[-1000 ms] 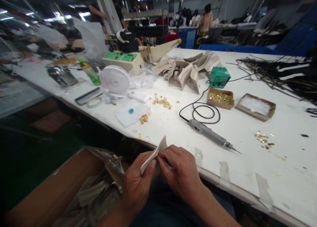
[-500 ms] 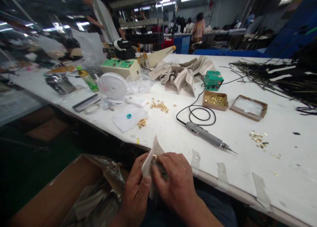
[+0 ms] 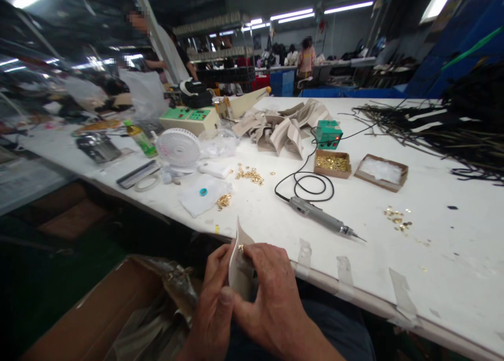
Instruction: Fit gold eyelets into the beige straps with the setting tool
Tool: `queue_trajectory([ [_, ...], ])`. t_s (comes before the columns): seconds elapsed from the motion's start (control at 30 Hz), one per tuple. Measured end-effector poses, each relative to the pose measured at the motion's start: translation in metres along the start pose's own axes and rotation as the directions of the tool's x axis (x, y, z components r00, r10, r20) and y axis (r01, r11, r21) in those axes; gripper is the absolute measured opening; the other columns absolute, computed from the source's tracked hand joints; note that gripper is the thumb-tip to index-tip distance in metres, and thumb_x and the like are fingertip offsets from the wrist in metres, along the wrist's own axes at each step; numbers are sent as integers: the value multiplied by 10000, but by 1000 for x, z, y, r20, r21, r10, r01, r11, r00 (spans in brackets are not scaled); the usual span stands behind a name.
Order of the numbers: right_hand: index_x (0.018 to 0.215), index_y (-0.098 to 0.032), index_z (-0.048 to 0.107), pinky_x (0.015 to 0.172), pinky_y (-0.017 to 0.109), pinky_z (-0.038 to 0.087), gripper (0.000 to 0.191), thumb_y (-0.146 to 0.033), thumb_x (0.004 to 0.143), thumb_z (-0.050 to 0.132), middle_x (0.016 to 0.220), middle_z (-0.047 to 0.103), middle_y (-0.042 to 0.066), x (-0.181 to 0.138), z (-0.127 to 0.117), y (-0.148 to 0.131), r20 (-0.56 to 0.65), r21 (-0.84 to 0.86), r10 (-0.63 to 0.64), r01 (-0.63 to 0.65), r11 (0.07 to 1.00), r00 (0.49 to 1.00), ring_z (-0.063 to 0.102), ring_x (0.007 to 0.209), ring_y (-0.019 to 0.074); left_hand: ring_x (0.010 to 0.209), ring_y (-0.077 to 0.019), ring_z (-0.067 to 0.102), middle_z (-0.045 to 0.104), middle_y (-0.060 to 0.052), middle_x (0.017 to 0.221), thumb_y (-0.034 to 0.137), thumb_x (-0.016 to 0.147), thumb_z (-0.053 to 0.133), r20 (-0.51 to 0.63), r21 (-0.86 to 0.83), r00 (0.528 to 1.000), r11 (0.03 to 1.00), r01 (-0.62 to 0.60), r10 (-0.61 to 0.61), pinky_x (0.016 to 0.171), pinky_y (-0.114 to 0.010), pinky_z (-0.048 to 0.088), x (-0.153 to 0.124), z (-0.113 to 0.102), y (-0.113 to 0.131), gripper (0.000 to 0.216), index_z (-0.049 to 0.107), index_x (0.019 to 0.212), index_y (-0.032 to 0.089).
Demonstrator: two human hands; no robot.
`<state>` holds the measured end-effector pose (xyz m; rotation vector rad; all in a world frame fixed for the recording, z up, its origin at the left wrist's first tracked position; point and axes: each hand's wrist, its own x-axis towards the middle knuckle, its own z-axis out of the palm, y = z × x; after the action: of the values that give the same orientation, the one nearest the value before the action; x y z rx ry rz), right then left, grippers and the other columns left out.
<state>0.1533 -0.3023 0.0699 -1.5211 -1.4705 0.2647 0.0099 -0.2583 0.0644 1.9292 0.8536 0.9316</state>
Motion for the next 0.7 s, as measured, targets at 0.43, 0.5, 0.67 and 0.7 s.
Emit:
queue_trajectory([
  [0.43,956,-174,755,758,353,557,368,-518,936,625,890,779,76,13,-6,-5,168,482,473,-491,726,865,714,867,281,1221,-266,605,615,-124,1266,346,1058,483,-10,201,996,976,-84,87,1053,-428,529,17,-11,4,394,687,1384,261],
  [0.5,1017,-161,770,749,348,567,427,-559,916,653,919,792,85,12,-7,1,220,538,511,-540,647,831,726,886,293,1203,-260,611,639,-97,1218,300,995,600,-76,200,996,979,-39,56,1063,-429,519,28,-11,-2,285,775,1218,271],
  [0.67,1153,-137,756,726,385,592,509,-571,902,668,913,797,98,13,-7,17,321,616,557,-616,491,766,727,784,291,1226,-291,650,640,-131,1388,302,800,798,-63,-144,962,956,256,-267,1052,-438,534,60,-9,-16,695,576,1449,196],
  [0.7,1172,-135,751,737,393,596,511,-562,903,670,922,797,101,14,-8,20,335,618,552,-620,483,764,727,793,294,1164,-287,686,673,-139,1356,317,791,807,32,-237,945,916,323,-325,999,-420,562,65,-9,-18,748,539,1475,177],
])
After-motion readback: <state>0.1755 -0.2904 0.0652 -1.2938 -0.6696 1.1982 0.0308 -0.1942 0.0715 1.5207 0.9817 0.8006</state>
